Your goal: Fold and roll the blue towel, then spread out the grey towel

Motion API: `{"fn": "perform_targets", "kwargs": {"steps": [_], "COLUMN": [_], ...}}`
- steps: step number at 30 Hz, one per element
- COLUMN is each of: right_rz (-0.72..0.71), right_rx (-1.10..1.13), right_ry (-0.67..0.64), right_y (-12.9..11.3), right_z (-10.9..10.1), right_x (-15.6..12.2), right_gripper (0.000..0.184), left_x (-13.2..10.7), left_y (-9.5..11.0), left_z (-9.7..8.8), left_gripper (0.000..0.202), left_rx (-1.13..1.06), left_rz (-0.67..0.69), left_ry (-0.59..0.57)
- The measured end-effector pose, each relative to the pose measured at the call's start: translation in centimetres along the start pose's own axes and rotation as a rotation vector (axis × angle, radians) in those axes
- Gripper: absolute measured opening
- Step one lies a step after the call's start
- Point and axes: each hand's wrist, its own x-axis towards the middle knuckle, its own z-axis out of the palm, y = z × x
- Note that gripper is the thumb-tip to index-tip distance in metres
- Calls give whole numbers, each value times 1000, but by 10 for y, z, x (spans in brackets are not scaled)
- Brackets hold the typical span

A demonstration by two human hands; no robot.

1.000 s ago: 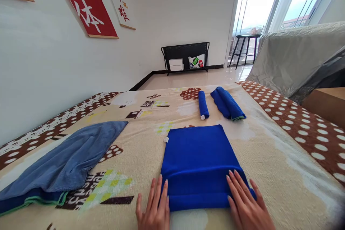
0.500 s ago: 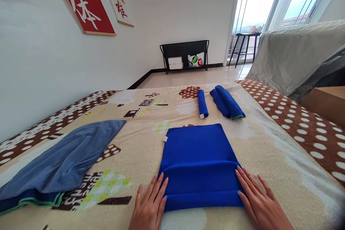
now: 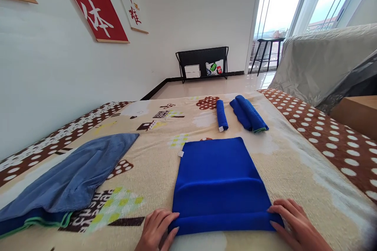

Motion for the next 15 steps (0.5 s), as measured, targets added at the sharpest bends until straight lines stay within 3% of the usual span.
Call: {"fn": "perform_targets", "kwargs": {"steps": [4,8,11,13,15], "right_rz": [175,296,255,200,141], "right_rx": [323,486,378,214,90], "right_ry": [-291,-514,-364,-120,114], "right_y": [6,12,10,3,-7], "right_z": [1,1,6,12,17], "right_x": [-2,-5,-5,-4,-2], "right_gripper": [32,42,38,30,23], "left_x": [-4,-3,-2,-2,-1], "left_y": [-7,-12,-8,-1,9], "left_z": [-4,-4,1,7,13], "left_gripper": [7,19,15,7,16], "left_rx": [-208,-315,-248,-125,13], "left_rz": [-133,-262,-307,-314,-261], "left_ry": [-203,-338,-357,-253,-90]}}
